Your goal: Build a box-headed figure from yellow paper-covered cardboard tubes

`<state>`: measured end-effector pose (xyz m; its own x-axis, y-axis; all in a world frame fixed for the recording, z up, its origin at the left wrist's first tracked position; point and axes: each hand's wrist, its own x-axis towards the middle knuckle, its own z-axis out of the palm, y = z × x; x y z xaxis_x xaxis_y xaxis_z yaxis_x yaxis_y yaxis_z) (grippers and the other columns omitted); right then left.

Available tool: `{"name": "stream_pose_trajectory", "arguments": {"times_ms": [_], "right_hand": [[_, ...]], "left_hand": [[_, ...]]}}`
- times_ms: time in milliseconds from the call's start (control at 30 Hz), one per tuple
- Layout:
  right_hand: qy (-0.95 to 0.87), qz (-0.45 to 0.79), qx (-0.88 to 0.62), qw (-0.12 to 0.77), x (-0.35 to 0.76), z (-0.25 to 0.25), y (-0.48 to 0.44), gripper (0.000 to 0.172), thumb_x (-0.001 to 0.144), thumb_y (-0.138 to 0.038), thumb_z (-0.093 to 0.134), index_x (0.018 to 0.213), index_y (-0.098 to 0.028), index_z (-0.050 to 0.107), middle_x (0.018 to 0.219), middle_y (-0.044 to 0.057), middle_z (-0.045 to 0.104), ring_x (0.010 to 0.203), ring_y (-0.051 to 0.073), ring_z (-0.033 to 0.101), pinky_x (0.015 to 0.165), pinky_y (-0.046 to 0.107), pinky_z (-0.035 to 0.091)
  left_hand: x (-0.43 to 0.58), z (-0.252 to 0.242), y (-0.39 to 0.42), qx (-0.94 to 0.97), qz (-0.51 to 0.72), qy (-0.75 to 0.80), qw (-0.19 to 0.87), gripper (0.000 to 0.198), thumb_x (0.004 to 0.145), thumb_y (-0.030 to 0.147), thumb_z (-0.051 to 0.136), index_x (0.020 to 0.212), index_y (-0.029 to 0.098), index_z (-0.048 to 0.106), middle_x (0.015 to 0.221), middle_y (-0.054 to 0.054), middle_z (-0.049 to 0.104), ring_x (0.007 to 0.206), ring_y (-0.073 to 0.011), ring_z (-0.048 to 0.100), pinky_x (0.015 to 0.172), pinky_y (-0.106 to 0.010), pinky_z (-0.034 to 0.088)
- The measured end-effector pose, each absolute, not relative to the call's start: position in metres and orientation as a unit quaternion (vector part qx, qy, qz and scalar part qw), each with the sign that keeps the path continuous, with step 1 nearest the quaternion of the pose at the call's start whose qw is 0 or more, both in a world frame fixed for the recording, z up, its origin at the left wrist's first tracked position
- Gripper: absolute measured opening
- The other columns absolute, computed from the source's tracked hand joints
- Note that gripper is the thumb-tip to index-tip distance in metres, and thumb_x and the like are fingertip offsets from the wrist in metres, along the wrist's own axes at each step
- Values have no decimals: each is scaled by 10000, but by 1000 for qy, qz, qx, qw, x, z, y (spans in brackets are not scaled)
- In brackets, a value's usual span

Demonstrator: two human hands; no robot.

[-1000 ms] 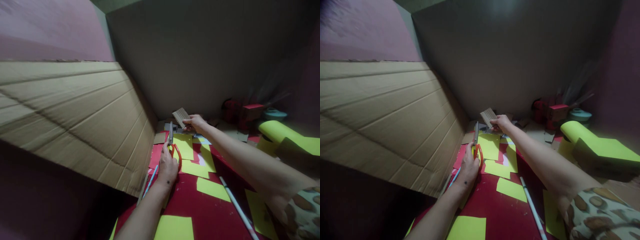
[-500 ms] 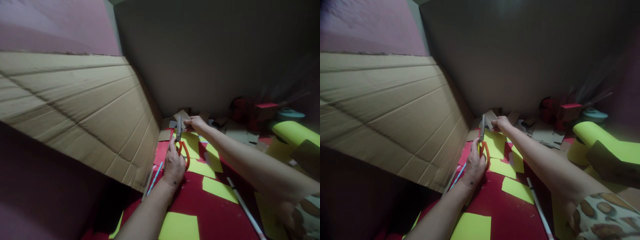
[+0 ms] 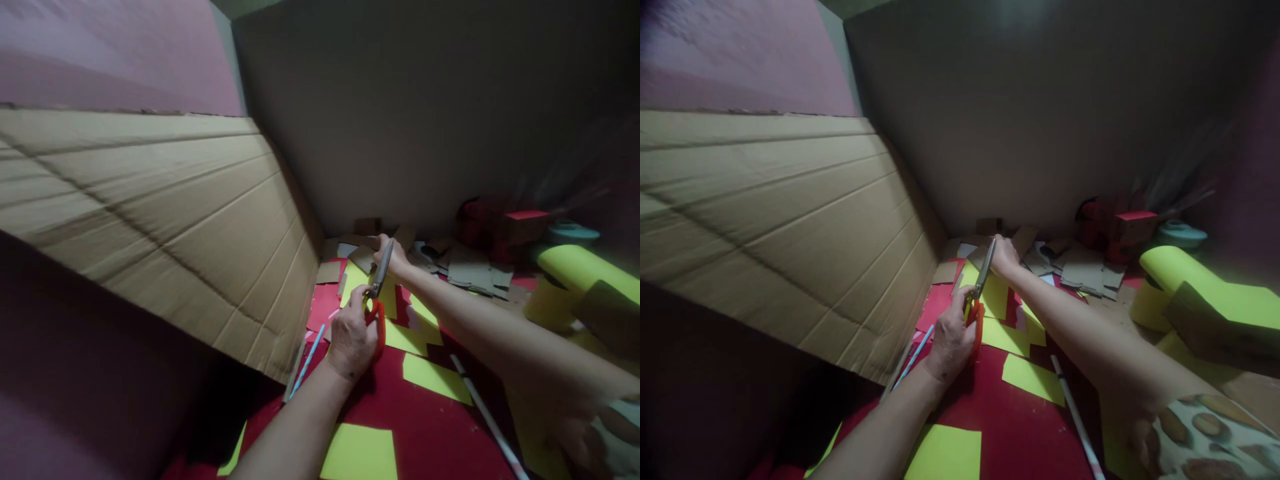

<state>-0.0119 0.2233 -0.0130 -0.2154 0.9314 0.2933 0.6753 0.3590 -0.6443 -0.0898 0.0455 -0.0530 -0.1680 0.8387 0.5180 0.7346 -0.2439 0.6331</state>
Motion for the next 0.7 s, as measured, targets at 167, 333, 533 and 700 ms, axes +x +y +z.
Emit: {"name": "stream_pose_trajectory", "arguments": {"times_ms": [167,333,533,700], "right_hand": [[-841,75,-469,260,-37,-13,202,295,914,-289,589,1175,-156,624,1337,184,508,1286,360,419,1022,542,385],[-910,95,-356,192,-76,-24,190,337,930,-329,589,1229,-176,565,1263,93,578,1074,239,603,895,464,512],[-886,203,-345,232,-79,-22,195,416,888,-321,643,1263,-169,549,1323,118,537,1170,284,545,961,500,461],[-806,398,-336,281,-41,-4,199,396,919,-407,515,1103,-79,641,1115,203,658,1063,322,609,875,413,500]], "left_hand": [[-91,-53,48,616,485,618,56,356,889,216,504,1241,185,458,944,-99,715,785,-227,684,676,-312,501],[-90,-56,47,620,493,606,73,381,905,248,488,1276,166,450,931,-108,710,789,-227,688,695,-315,514],[-92,-56,49,580,549,587,133,378,861,236,535,1231,185,476,1013,-118,692,869,-242,673,770,-350,505],[-97,-50,53,473,616,608,165,273,861,258,534,1119,196,471,785,-21,630,688,-174,645,645,-285,500]]}}
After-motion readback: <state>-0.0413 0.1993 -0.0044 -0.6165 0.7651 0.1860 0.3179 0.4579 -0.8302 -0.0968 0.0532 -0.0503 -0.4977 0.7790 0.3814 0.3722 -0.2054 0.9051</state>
